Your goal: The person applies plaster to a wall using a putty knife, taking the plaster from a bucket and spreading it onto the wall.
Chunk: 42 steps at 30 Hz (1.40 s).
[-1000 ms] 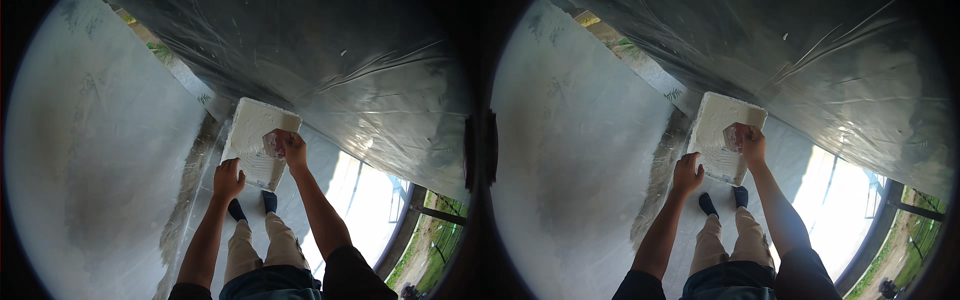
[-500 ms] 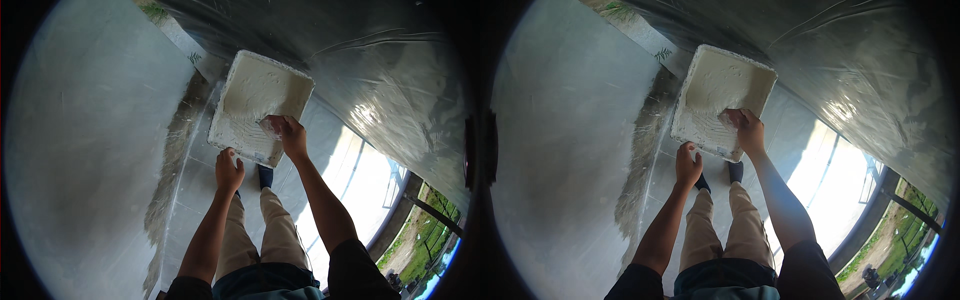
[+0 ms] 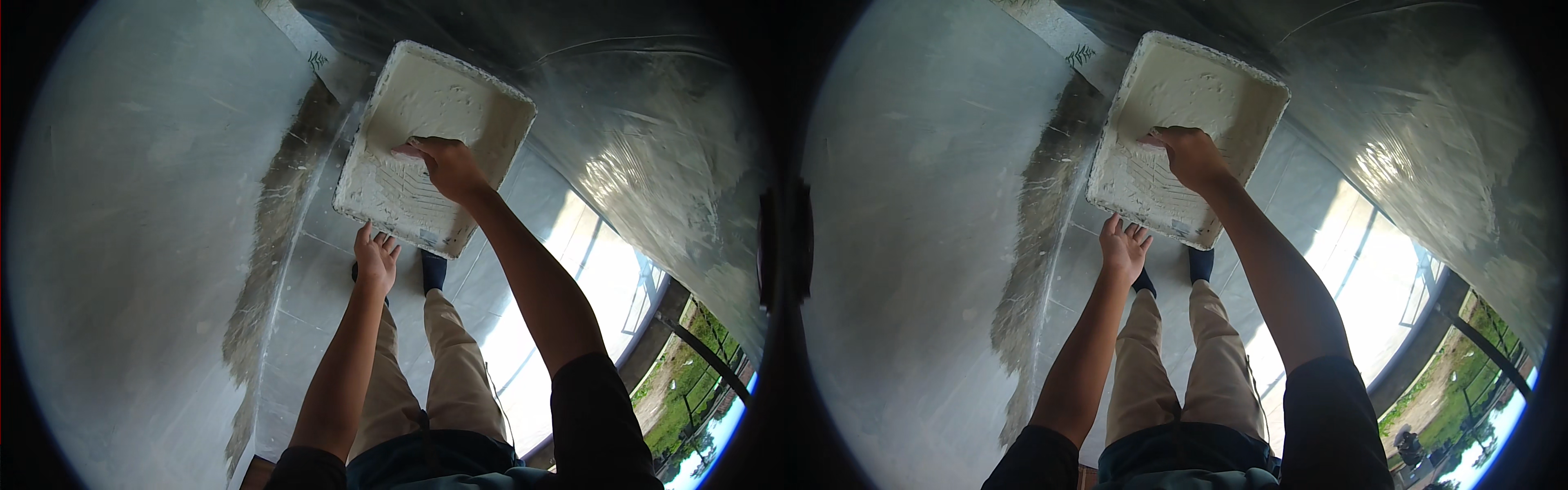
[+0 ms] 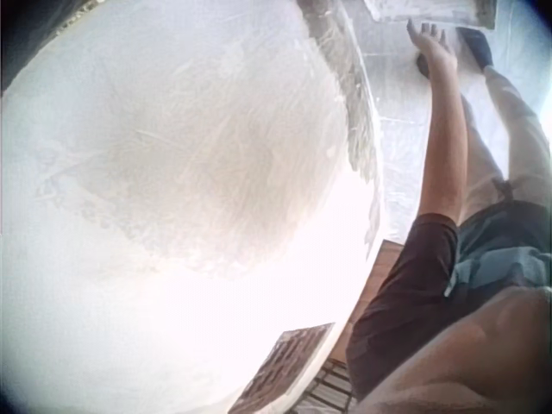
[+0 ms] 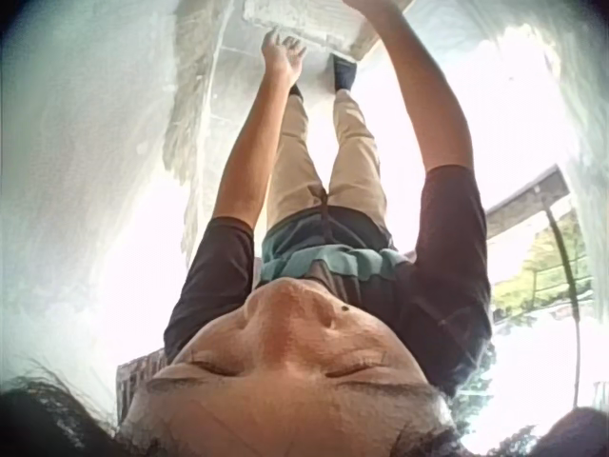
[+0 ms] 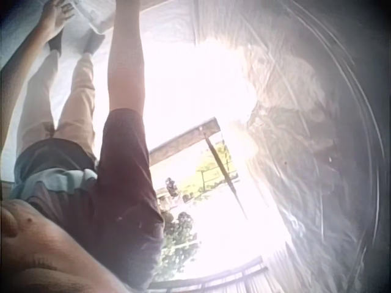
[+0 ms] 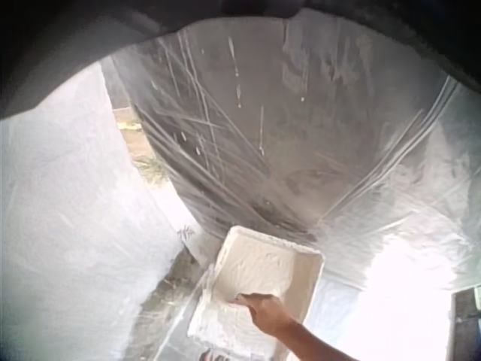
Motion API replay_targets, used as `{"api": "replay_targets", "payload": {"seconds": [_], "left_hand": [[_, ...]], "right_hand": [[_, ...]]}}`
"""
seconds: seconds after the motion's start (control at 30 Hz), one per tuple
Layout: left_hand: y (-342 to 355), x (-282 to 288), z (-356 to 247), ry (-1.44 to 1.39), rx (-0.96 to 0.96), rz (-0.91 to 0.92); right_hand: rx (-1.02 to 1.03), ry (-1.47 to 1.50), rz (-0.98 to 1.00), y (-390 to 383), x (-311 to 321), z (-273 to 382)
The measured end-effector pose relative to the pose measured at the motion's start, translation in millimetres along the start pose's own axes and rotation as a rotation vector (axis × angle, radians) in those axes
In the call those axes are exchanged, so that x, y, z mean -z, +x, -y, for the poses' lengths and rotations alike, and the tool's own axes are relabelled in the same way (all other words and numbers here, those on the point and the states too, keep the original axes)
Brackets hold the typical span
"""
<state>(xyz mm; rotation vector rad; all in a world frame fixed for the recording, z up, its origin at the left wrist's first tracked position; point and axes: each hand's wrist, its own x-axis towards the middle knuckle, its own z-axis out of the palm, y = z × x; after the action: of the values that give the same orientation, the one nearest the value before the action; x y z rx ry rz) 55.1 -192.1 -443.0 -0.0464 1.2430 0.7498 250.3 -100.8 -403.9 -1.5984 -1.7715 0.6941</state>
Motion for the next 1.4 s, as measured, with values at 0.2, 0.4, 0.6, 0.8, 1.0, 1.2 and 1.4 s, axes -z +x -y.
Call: {"api": "replay_targets", "payload": {"seconds": [0.2, 0.4, 0.6, 0.8, 1.0, 1.2, 1.4], "left_hand": [[-3.1, -7.3, -6.6, -0.107, 0.056, 0.016], [-0.3, -2.9, -5.7, -0.089, 0.05, 0.046], [-0.1, -2.2, -5.4, -0.098, 0.052, 0.054], [1.0, -3.4, -3.4, -0.055, 0.056, 0.06], [3.3, -1.3, -4.7, -0.061, 0.059, 0.049], [0.0, -0.4, -4.4, -0.058, 0.064, 0.086], [2.9, 3.6, -4.7, -0.054, 0.063, 0.057]], "right_hand": [[0.054, -0.016, 0.006, 5.1, -6.9, -5.2], [0.047, -0.057, 0.036, 10.3, -5.0, -0.6], [0.067, -0.204, 0.094, 24.6, -12.0, -10.0], [0.005, -0.12, 0.116, 35.6, -13.5, -29.1], [-0.116, -0.048, 0.142, 27.5, -15.6, -33.8], [-0.185, -0.02, 0.249, -0.5, -22.6, -28.4], [-0.048, -0.005, 0.027, 30.1, -14.1, -4.0]]}}
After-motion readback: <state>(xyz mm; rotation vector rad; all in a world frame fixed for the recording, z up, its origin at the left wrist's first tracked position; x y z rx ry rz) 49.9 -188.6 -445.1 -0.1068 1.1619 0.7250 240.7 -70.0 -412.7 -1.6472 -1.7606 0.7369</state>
